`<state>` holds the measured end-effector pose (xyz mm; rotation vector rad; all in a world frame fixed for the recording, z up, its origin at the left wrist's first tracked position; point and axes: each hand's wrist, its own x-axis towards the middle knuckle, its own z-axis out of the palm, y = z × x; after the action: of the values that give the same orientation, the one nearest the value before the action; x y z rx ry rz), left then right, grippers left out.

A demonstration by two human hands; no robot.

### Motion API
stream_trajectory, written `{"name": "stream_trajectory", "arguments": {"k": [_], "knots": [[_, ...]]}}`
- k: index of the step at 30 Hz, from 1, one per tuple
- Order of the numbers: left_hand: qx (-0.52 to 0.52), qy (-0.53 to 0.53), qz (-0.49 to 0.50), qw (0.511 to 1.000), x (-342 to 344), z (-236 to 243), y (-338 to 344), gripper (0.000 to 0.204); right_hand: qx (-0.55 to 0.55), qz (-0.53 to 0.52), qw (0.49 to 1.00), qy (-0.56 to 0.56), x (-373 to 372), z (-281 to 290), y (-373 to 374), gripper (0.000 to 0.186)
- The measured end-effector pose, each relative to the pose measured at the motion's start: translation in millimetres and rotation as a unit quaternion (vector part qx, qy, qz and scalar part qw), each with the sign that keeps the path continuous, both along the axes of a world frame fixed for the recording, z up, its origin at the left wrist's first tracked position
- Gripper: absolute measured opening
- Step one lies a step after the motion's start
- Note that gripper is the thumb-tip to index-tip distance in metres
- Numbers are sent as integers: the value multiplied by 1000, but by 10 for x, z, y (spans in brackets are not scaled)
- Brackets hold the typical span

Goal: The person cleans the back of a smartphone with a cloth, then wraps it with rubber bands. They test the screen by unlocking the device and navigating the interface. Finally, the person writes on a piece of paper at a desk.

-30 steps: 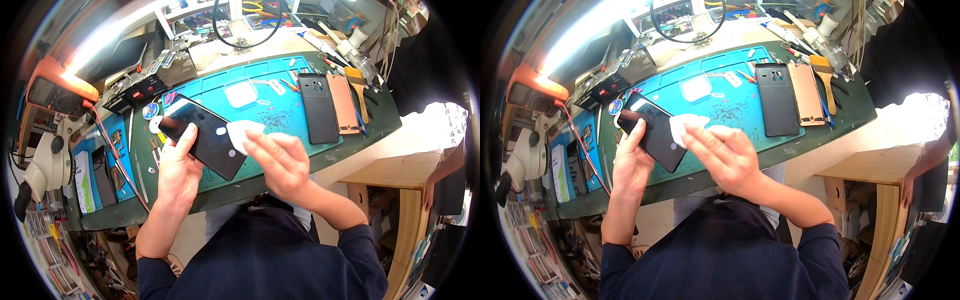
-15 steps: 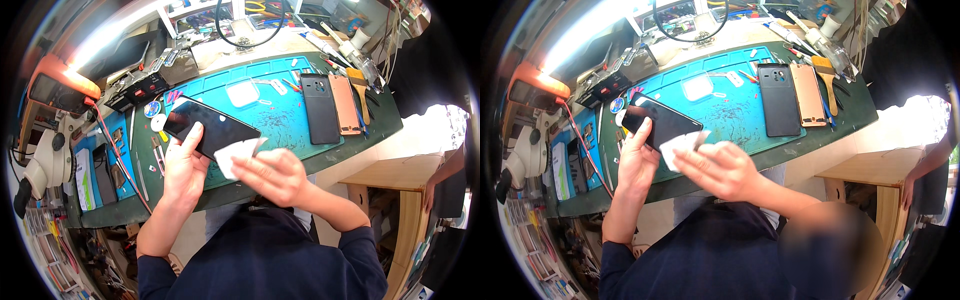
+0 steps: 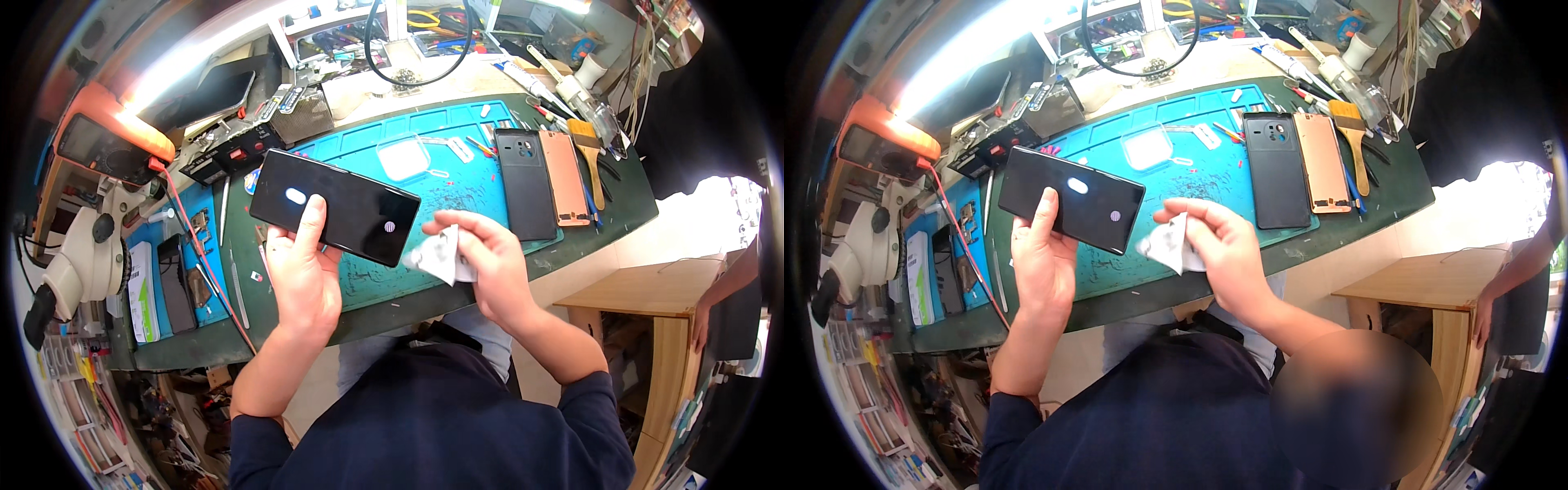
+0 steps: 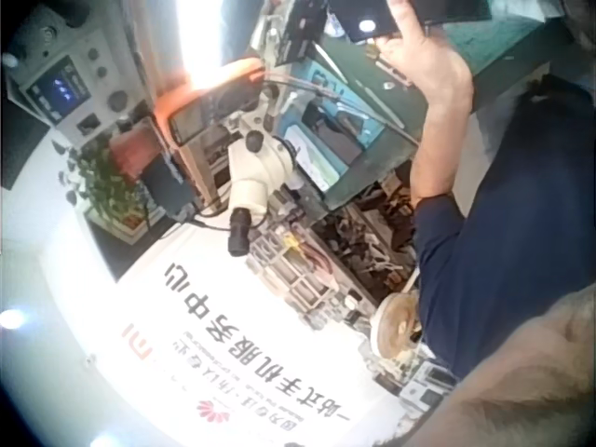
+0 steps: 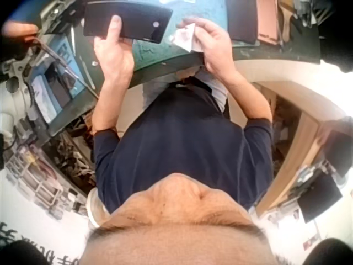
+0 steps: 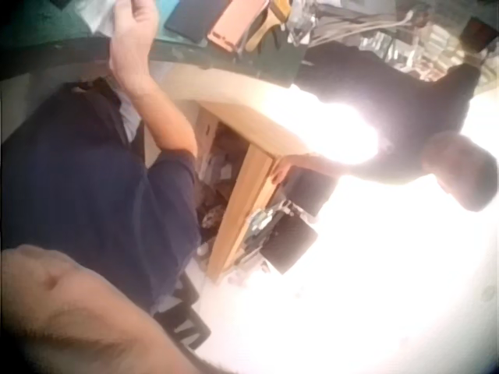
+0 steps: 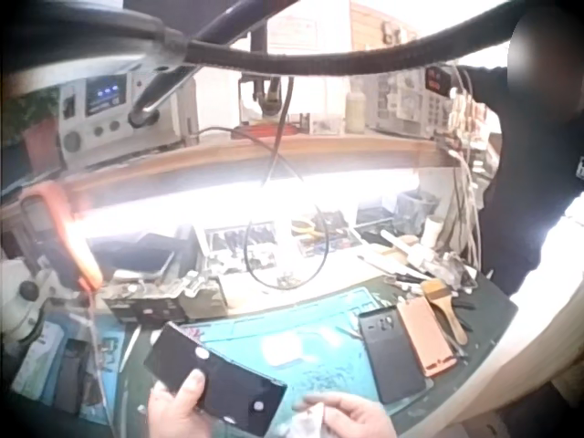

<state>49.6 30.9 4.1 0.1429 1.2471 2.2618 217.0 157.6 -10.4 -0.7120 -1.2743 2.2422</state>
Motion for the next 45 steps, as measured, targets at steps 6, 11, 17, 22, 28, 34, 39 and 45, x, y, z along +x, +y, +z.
{"name": "stream_trajectory", "arguments": {"k": [6,11,17,22,28,34,39,45], "knots": [[21,64,73,995,157,-74,96,24,-268,73,955,105,-301,151,-144,32],[54,83,36,994,172,-128,14,27,-113,51,991,42,-395,-17,-156,31],[53,-9,-147,988,-192,-51,-324,55,13,60,998,19,-288,32,235,36],[-123,34,-310,942,-519,-79,-597,42,163,161,969,-96,-241,349,493,38],[-177,42,-452,873,-325,98,-429,53,254,201,940,-107,-330,478,552,41],[-124,26,-375,918,-292,-24,-484,56,226,63,972,-21,-217,378,520,40],[-106,14,-345,932,-226,-25,-472,60,268,-35,963,13,-256,360,394,28],[-94,-39,-375,922,-158,-32,-437,58,547,-157,820,59,-435,315,307,17]]}}
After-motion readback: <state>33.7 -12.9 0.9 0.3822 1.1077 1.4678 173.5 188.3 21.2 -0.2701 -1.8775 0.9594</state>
